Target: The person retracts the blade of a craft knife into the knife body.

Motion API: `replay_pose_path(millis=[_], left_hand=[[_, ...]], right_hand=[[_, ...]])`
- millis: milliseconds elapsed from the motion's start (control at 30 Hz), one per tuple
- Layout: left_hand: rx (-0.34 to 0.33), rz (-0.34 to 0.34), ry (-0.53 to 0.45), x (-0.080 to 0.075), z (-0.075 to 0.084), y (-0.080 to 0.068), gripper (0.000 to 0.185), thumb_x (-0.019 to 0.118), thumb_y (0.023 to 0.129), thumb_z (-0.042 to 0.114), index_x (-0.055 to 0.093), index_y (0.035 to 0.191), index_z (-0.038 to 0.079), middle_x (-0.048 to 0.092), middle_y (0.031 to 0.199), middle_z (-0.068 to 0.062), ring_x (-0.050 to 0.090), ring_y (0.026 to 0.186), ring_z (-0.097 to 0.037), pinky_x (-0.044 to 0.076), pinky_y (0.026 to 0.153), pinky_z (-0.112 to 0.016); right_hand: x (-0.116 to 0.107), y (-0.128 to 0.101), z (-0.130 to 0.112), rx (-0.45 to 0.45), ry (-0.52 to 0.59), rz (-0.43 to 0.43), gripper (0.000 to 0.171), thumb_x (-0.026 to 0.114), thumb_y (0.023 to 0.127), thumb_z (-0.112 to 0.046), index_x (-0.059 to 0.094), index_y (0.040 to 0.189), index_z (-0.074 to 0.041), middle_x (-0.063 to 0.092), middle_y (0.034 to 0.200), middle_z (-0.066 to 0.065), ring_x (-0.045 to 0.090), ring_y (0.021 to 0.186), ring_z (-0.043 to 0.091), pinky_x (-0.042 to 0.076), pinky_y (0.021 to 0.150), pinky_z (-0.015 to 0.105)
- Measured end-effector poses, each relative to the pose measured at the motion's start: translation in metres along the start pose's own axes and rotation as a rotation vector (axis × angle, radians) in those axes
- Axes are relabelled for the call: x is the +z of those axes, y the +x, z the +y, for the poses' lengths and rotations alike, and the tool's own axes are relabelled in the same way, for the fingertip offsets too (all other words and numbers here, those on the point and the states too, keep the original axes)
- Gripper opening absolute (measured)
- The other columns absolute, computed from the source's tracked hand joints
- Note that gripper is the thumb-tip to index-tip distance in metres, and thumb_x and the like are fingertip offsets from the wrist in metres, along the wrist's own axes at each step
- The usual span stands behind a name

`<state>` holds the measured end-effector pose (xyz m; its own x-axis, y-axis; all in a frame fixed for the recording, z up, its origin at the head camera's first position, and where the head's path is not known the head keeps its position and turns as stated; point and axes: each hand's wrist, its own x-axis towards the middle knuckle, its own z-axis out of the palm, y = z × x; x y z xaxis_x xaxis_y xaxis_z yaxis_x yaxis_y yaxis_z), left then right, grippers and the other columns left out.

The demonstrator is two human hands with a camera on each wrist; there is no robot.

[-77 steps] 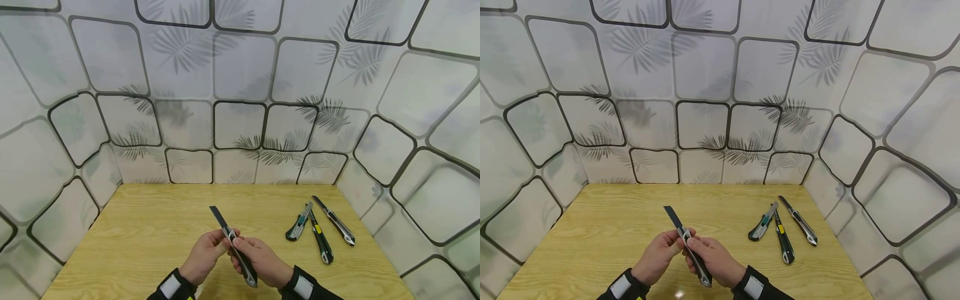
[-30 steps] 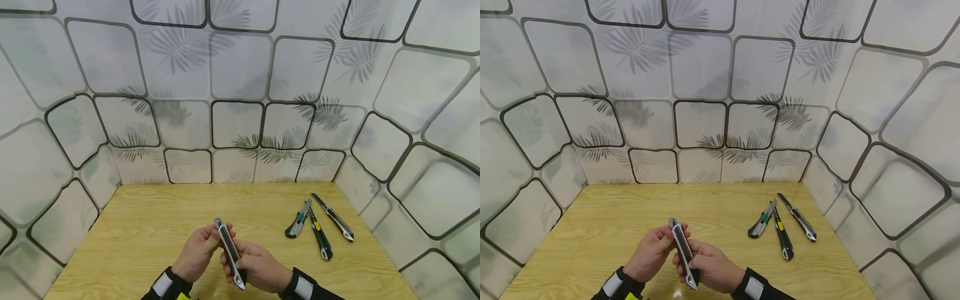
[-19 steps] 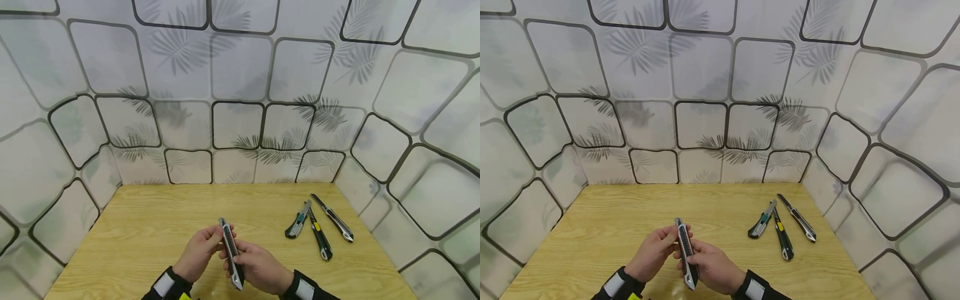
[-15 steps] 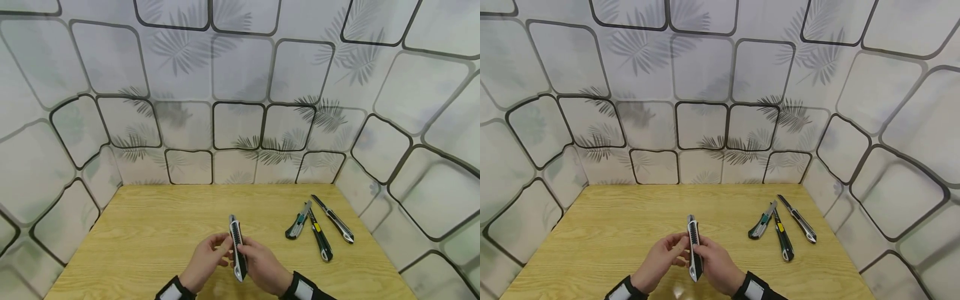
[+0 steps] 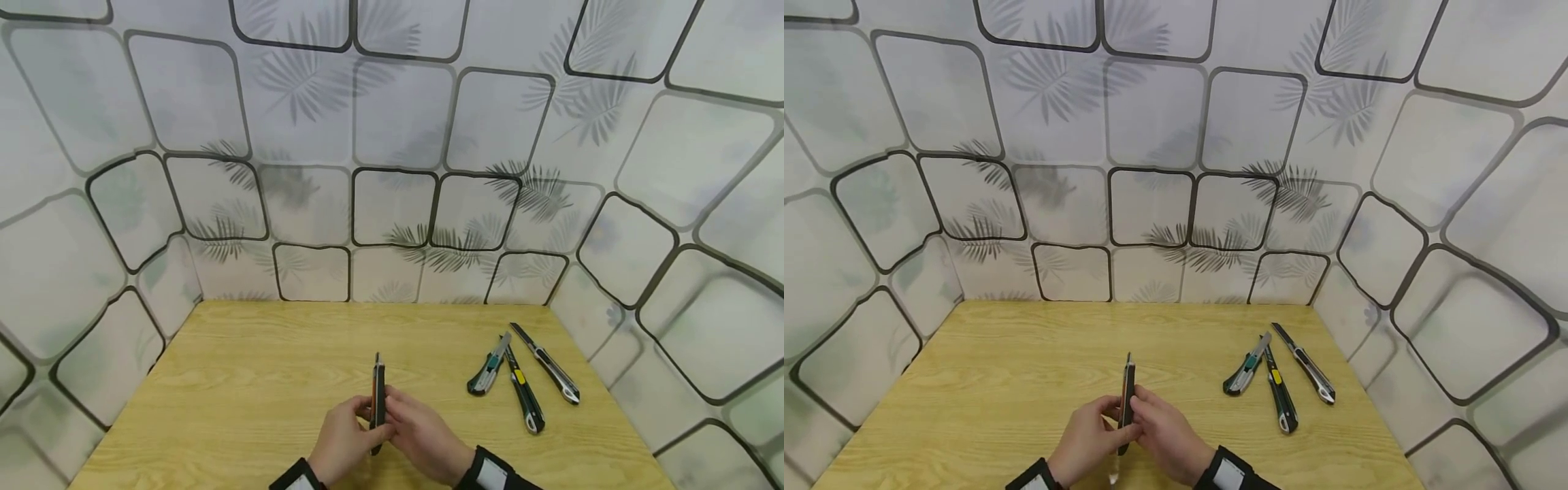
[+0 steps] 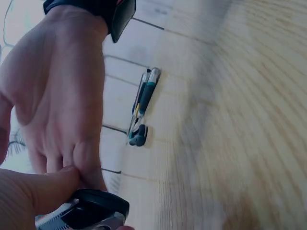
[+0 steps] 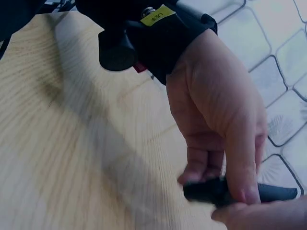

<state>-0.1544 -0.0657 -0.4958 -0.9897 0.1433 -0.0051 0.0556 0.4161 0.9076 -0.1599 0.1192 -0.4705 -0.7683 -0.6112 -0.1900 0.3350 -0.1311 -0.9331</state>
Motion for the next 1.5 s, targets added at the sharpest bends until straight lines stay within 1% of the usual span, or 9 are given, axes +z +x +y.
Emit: replay_pose_path(millis=[167, 333, 467, 633, 833, 1167, 1233, 1333, 1500], left_hand=[[-0.044, 0.103, 0.079, -0.02, -0.009, 0.016, 0.048, 0.091, 0.087, 0.027, 0.072, 0.121, -0.002, 0.07, 0.092, -0.006, 0.058, 0.069, -0.014, 0.045, 0.055, -0.025], [-0.07, 0.23, 0.31, -0.063, -0.037, 0.047, 0.045, 0.085, 0.091, 0.025, 0.073, 0.121, -0.007, 0.072, 0.092, -0.011, 0.059, 0.075, -0.017, 0.044, 0.062, -0.029], [-0.112, 0.263, 0.496, -0.099, -0.063, 0.066, 0.035, 0.079, 0.095, 0.026, 0.075, 0.105, -0.007, 0.069, 0.08, -0.011, 0.056, 0.065, -0.02, 0.04, 0.057, -0.031], [-0.242, 0.263, 0.638, -0.13, -0.082, 0.078, 0.033, 0.071, 0.098, 0.027, 0.067, 0.081, -0.001, 0.06, 0.069, -0.012, 0.056, 0.058, -0.025, 0.039, 0.05, -0.034], [-0.353, 0.24, 0.672, -0.141, -0.088, 0.087, 0.036, 0.07, 0.101, 0.03, 0.069, 0.085, -0.003, 0.063, 0.078, -0.019, 0.061, 0.066, -0.03, 0.044, 0.052, -0.038], [-0.356, 0.237, 0.692, -0.142, -0.087, 0.089, 0.041, 0.073, 0.099, 0.034, 0.069, 0.086, -0.004, 0.063, 0.079, -0.02, 0.062, 0.066, -0.032, 0.047, 0.053, -0.039], [-0.335, 0.261, 0.715, -0.14, -0.086, 0.088, 0.045, 0.073, 0.098, 0.037, 0.07, 0.093, -0.007, 0.064, 0.088, -0.025, 0.065, 0.076, -0.038, 0.052, 0.059, -0.046], [-0.222, 0.343, 0.771, -0.134, -0.081, 0.083, 0.055, 0.075, 0.098, 0.041, 0.069, 0.112, -0.012, 0.064, 0.108, -0.034, 0.065, 0.097, -0.05, 0.056, 0.078, -0.059], [0.169, 0.486, 0.748, -0.105, -0.063, 0.071, 0.047, 0.081, 0.097, 0.032, 0.072, 0.124, -0.005, 0.068, 0.12, -0.029, 0.064, 0.108, -0.049, 0.053, 0.092, -0.061]], right_hand=[[-0.017, -0.002, -0.006, 0.047, -0.092, 0.012, 0.073, 0.044, 0.117, -0.038, 0.02, 0.166, 0.009, 0.022, 0.174, 0.032, 0.027, 0.162, 0.046, 0.032, 0.13, 0.056], [-0.047, -0.006, -0.01, 0.022, -0.354, 0.146, 0.062, 0.056, 0.113, -0.038, 0.048, 0.153, 0.008, 0.048, 0.159, 0.031, 0.054, 0.143, 0.044, 0.051, 0.116, 0.051], [-0.072, -0.012, -0.014, -0.013, -0.537, 0.281, 0.057, 0.057, 0.112, -0.04, 0.057, 0.148, 0.005, 0.06, 0.149, 0.027, 0.064, 0.129, 0.043, 0.055, 0.107, 0.054], [-0.093, -0.015, -0.017, -0.042, -0.663, 0.425, 0.05, 0.06, 0.111, -0.038, 0.062, 0.142, 0.002, 0.068, 0.138, 0.022, 0.069, 0.118, 0.036, 0.059, 0.098, 0.052], [-0.107, -0.015, -0.012, -0.022, -0.743, 0.502, 0.042, 0.062, 0.11, -0.03, 0.065, 0.138, 0.0, 0.072, 0.129, 0.013, 0.07, 0.111, 0.028, 0.06, 0.092, 0.047], [-0.127, -0.013, -0.011, 0.005, -0.865, 0.604, 0.036, 0.064, 0.108, -0.033, 0.071, 0.133, -0.007, 0.075, 0.121, 0.005, 0.069, 0.104, 0.016, 0.057, 0.083, 0.036], [-0.134, -0.013, -0.014, -0.003, -0.888, 0.62, 0.035, 0.065, 0.108, -0.03, 0.071, 0.132, -0.005, 0.076, 0.118, 0.007, 0.069, 0.099, 0.017, 0.056, 0.079, 0.035], [-0.148, -0.013, -0.018, -0.006, -0.95, 0.669, 0.035, 0.064, 0.108, -0.026, 0.071, 0.13, -0.001, 0.076, 0.115, 0.012, 0.07, 0.094, 0.02, 0.057, 0.078, 0.038], [-0.183, -0.012, -0.024, 0.014, -1.122, 0.8, 0.035, 0.06, 0.108, -0.027, 0.068, 0.118, 0.006, 0.072, 0.09, 0.013, 0.064, 0.074, 0.02, 0.052, 0.066, 0.038]])
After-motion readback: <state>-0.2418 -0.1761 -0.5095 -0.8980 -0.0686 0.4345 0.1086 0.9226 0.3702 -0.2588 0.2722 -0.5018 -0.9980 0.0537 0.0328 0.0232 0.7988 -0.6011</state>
